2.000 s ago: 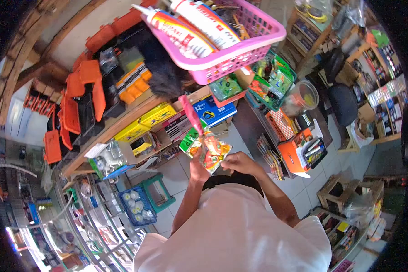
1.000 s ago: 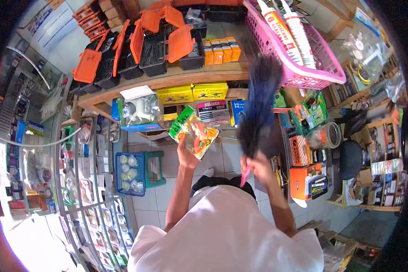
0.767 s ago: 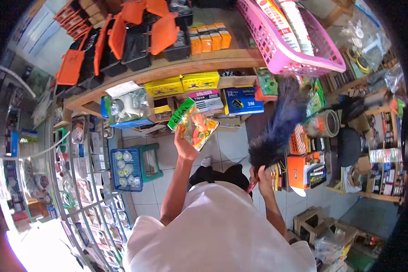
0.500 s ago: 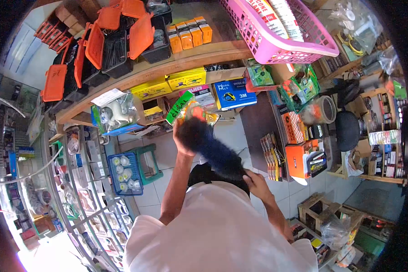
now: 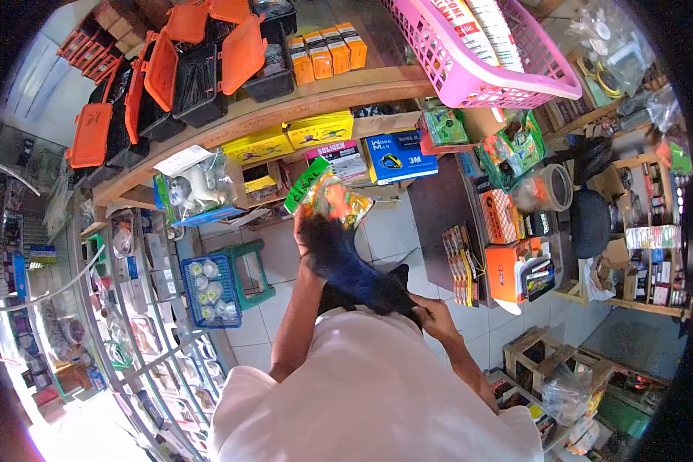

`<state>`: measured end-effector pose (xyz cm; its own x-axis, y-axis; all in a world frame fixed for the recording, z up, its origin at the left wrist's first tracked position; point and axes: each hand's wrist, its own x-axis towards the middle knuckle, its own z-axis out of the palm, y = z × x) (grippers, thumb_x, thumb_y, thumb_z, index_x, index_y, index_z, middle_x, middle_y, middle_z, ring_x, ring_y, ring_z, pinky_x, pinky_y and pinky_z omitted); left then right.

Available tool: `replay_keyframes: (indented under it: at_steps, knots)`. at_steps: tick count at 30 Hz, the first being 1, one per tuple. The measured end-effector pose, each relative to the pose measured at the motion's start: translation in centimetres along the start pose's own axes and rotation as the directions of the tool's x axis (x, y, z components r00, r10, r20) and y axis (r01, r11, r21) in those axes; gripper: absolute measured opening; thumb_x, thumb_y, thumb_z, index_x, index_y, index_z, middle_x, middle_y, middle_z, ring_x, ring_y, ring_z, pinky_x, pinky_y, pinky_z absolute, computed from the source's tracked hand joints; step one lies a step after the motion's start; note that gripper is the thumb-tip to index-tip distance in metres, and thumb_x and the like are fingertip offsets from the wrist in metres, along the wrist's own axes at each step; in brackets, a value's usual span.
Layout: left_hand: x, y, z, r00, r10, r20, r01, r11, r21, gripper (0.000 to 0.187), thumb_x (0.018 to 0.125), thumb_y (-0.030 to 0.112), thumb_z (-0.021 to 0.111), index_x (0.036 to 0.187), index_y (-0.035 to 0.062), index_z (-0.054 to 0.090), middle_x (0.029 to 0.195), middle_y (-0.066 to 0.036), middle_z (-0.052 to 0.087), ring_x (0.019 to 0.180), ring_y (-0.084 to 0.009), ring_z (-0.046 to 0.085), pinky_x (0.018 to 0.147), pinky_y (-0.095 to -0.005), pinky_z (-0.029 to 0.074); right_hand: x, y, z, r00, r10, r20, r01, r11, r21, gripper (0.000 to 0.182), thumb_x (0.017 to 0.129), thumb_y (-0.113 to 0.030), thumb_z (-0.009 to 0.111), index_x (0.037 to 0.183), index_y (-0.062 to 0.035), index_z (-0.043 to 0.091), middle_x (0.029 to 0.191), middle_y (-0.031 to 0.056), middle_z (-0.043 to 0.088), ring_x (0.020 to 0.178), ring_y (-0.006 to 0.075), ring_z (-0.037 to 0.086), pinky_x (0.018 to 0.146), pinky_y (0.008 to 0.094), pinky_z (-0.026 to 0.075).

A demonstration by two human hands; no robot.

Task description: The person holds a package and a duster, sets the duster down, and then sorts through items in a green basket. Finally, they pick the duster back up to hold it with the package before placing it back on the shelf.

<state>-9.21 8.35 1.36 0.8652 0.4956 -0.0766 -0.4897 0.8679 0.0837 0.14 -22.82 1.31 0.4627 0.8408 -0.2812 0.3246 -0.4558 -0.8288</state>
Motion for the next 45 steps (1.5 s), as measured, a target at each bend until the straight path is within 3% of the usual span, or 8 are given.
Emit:
replay_keyframes:
  at_steps: [9,13,14,21,23,26,36,45]
  knots:
    - [0.5,-0.3,0.8,0.987,0.066,-0.145,-0.053,0.995,0.090,0.056,0.097,0.042,0.037,0.140,0.0068,0.039,0.133,-0.014,0.052,0.125,-0.0327,0.048,0.104,-0.0556,0.038,0.1,-0.7,0.1,0.983,0.163,-0.081,-0.149,0.977,0.153,0.026,0.091,-0.011,0.059,0.113,0.0022,0.061,0.091,0.0157,0.070,0.074,0.0142,0.059,0.071,0.0318,0.048]
    - [-0.1,0.4,-0.4,0.996,-0.034,-0.086,0.047,0.987,0.152,0.060,0.095,0.045,0.039,0.140,0.0043,0.036,0.133,-0.017,0.051,0.118,-0.0396,0.053,0.092,-0.0605,0.047,0.8,-3.1,-1.5,0.911,0.394,-0.121,-0.305,0.843,0.443,0.029,0.092,-0.022,0.063,0.107,0.0029,0.062,0.095,0.0036,0.066,0.084,0.0130,0.058,0.077,0.0283,0.047]
    - [-0.4,0.3,-0.2,0.986,-0.119,-0.116,0.137,0.976,0.168,0.060,0.095,0.044,0.039,0.140,0.0038,0.036,0.133,-0.018,0.050,0.118,-0.0398,0.053,0.093,-0.0612,0.046,1.4,-4.0,-1.6,0.927,0.298,-0.228,-0.156,0.859,0.487,0.034,0.090,-0.027,0.066,0.109,0.0022,0.062,0.100,0.0059,0.066,0.090,0.0136,0.058,0.082,0.0289,0.047]
    - [-1.6,-2.7,-0.8,0.890,-0.422,-0.172,0.446,0.884,0.139,0.060,0.094,0.044,0.043,0.140,0.0064,0.038,0.133,-0.018,0.052,0.116,-0.0430,0.053,0.090,-0.0690,0.042,5.5,-8.8,-2.7,0.946,0.286,-0.155,-0.200,0.887,0.416,0.038,0.087,-0.026,0.069,0.112,0.0023,0.062,0.104,0.0073,0.066,0.095,0.0148,0.058,0.088,0.0338,0.046]
    - [-2.2,-2.8,0.3,0.884,-0.457,-0.096,0.462,0.886,0.036,0.055,0.097,0.039,0.038,0.140,0.0045,0.038,0.133,-0.018,0.052,0.115,-0.0404,0.055,0.091,-0.0651,0.044,5.9,-6.8,-1.8,0.961,0.210,-0.178,-0.103,0.874,0.474,0.029,0.087,-0.024,0.070,0.102,0.0004,0.064,0.087,0.0046,0.066,0.077,0.0119,0.059,0.071,0.0303,0.049]
    - [-2.3,-2.5,0.6,0.891,-0.450,-0.066,0.451,0.893,0.001,0.056,0.097,0.042,0.036,0.142,0.0070,0.035,0.134,-0.018,0.050,0.117,-0.0418,0.053,0.089,-0.0695,0.042,6.2,-6.0,-0.5,0.963,0.196,-0.187,-0.070,0.848,0.526,0.021,0.086,-0.023,0.071,0.078,-0.0072,0.060,0.054,-0.0077,0.047,0.043,0.0024,0.037,0.039,0.0232,0.026]
    - [-2.4,-1.3,0.9,0.862,-0.487,-0.141,0.502,0.858,0.108,0.063,0.096,0.050,0.036,0.145,0.0107,0.031,0.141,-0.019,0.044,0.122,-0.0442,0.049,0.089,-0.0745,0.038,7.4,-4.5,0.4,0.977,0.213,-0.027,-0.127,0.676,0.726,0.030,0.087,-0.022,0.069,0.067,-0.0108,0.050,0.051,-0.0045,0.044,0.039,0.0057,0.036,0.037,0.0240,0.027]
    - [-1.4,-1.0,1.2,0.938,-0.167,-0.303,0.269,0.904,0.334,0.054,0.100,0.040,0.033,0.135,0.0010,0.042,0.129,-0.018,0.055,0.115,-0.0317,0.057,0.100,-0.0456,0.045,7.5,-5.1,1.0,0.956,0.244,-0.163,-0.068,0.725,0.685,0.032,0.087,-0.019,0.068,0.061,-0.0104,0.051,0.049,-0.0044,0.044,0.039,0.0057,0.037,0.037,0.0256,0.026]
